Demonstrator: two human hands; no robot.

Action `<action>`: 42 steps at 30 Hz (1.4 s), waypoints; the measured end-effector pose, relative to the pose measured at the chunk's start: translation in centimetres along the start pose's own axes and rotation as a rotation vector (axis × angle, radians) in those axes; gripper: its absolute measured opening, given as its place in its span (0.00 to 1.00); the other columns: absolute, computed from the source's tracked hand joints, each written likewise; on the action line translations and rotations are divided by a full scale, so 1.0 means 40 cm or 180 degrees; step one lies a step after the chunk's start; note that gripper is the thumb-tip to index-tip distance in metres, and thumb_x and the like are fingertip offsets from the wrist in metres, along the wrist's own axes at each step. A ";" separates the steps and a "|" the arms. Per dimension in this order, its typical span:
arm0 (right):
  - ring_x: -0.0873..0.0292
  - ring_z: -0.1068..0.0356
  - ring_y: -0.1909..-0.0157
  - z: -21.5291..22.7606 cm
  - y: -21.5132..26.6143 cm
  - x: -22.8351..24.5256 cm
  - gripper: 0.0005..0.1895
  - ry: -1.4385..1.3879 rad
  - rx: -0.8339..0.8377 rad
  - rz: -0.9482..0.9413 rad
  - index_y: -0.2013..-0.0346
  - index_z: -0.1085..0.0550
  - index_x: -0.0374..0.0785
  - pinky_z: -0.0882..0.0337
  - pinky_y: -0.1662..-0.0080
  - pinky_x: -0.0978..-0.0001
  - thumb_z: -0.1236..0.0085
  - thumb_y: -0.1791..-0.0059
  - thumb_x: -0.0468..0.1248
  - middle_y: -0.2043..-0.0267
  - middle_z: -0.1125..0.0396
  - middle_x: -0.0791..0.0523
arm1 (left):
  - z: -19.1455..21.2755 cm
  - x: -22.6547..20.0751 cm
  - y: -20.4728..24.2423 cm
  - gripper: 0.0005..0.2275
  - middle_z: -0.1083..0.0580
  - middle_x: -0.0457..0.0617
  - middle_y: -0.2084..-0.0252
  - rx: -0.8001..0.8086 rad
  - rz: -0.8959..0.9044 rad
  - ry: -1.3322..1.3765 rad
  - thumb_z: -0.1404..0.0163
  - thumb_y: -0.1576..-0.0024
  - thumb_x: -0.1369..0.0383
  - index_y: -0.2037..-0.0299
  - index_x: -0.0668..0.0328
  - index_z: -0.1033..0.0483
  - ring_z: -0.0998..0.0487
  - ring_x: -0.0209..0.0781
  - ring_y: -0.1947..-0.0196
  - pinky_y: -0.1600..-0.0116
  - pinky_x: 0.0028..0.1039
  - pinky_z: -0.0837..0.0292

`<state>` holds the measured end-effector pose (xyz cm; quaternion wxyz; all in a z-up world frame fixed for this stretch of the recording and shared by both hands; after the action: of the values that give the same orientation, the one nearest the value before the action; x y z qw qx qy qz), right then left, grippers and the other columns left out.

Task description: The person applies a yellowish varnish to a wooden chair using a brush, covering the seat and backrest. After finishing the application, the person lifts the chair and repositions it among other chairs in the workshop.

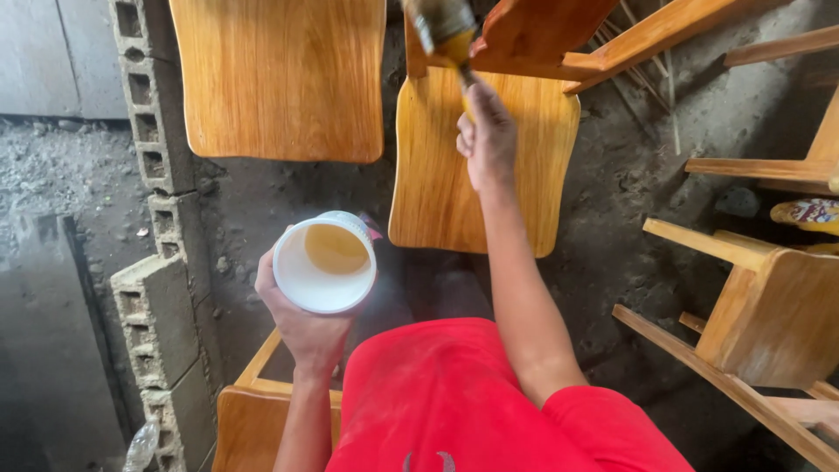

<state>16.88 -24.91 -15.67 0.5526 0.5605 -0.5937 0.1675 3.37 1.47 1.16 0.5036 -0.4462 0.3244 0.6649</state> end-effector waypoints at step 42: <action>0.73 0.63 0.79 -0.043 -0.126 -0.115 0.21 -0.2703 0.1924 0.0016 0.27 0.37 0.53 0.55 0.74 0.79 0.55 0.36 0.45 0.79 0.55 0.69 | 0.019 0.011 0.006 0.49 0.39 0.62 0.32 0.0008 0.0100 -0.0113 0.28 0.63 0.69 0.32 0.62 0.48 0.33 0.55 0.33 0.28 0.38 0.37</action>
<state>20.89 -22.89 -21.11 0.0762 0.7122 -0.6919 0.0907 2.88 2.24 1.04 0.4993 -0.4286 0.3233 0.6801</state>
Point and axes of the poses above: each hand's wrist, its own y-axis away from the middle knuckle, its own z-axis out of the back of the hand, x = y × z, the point moved 3 cm from there along -y, towards the middle knuckle
